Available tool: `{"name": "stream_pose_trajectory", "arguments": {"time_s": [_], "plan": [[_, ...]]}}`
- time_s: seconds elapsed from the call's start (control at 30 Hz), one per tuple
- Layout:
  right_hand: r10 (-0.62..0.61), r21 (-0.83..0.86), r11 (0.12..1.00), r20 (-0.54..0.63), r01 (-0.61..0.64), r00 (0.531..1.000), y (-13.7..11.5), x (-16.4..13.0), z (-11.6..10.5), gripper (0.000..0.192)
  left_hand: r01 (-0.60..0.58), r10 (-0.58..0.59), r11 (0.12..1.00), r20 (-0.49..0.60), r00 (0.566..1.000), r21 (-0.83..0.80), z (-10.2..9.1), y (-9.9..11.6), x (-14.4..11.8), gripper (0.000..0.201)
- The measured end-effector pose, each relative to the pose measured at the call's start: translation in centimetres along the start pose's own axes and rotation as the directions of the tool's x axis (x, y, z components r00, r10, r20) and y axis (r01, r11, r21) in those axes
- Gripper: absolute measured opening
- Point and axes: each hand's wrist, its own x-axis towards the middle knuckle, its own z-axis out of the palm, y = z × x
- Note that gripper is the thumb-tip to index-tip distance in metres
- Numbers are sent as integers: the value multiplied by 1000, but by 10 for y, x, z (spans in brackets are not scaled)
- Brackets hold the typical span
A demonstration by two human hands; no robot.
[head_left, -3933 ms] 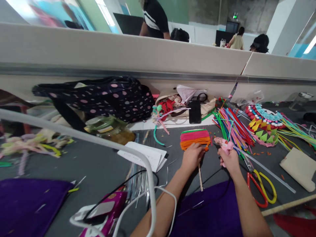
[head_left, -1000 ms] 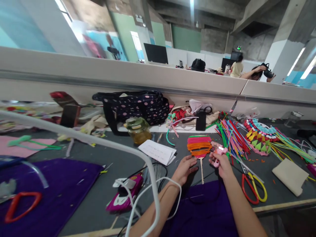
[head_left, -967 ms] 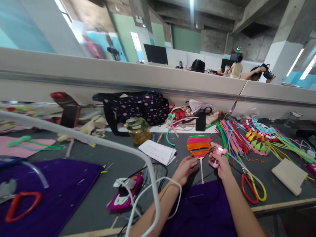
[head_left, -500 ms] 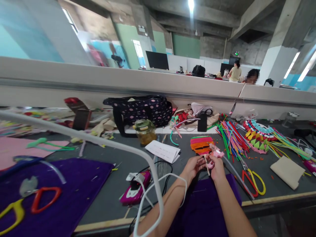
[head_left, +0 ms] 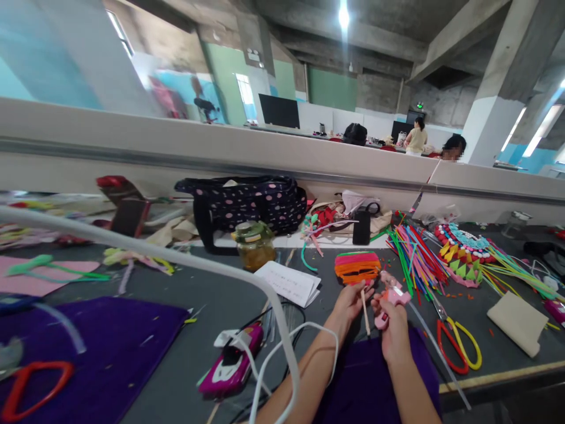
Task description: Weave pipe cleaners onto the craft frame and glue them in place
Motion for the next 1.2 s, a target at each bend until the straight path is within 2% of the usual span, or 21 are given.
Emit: {"name": "stream_pose_trajectory", "arguments": {"time_s": [0.07,0.23,0.4,0.47,0.57,0.67,0.83,0.97,1.1,1.2], "plan": [[-101,-49,994,-42,99,994,-14,3,1,30,-81,81,997,4,997,-17,1,7,-9,19],[-343,-290,899,5,329,939,-46,21,14,33,-207,207,978,78,975,-1,15,28,-35,23],[-515,-378,790,17,483,857,-54,38,30,35,-379,377,925,48,925,34,40,39,-51,8],[-555,-368,773,4,517,832,-53,45,35,38,-423,421,904,44,906,61,48,40,-52,18],[-563,-349,778,-19,522,826,-47,52,37,40,-403,411,905,-37,911,139,53,40,-49,32],[-548,-375,780,-26,500,836,-39,55,34,37,-345,359,926,-78,930,153,48,39,-42,35],[-516,-411,766,63,494,854,-30,52,22,34,-284,282,959,-134,950,7,34,38,-35,31],[-446,-430,778,137,459,884,-28,48,18,31,-268,254,958,-137,957,-97,29,45,-35,30],[-351,-488,787,150,378,924,-26,45,19,32,-225,209,961,-116,971,-159,26,50,-36,25],[-323,-511,782,159,358,933,-24,41,22,33,-240,213,951,-147,966,-197,24,51,-36,20]]}}
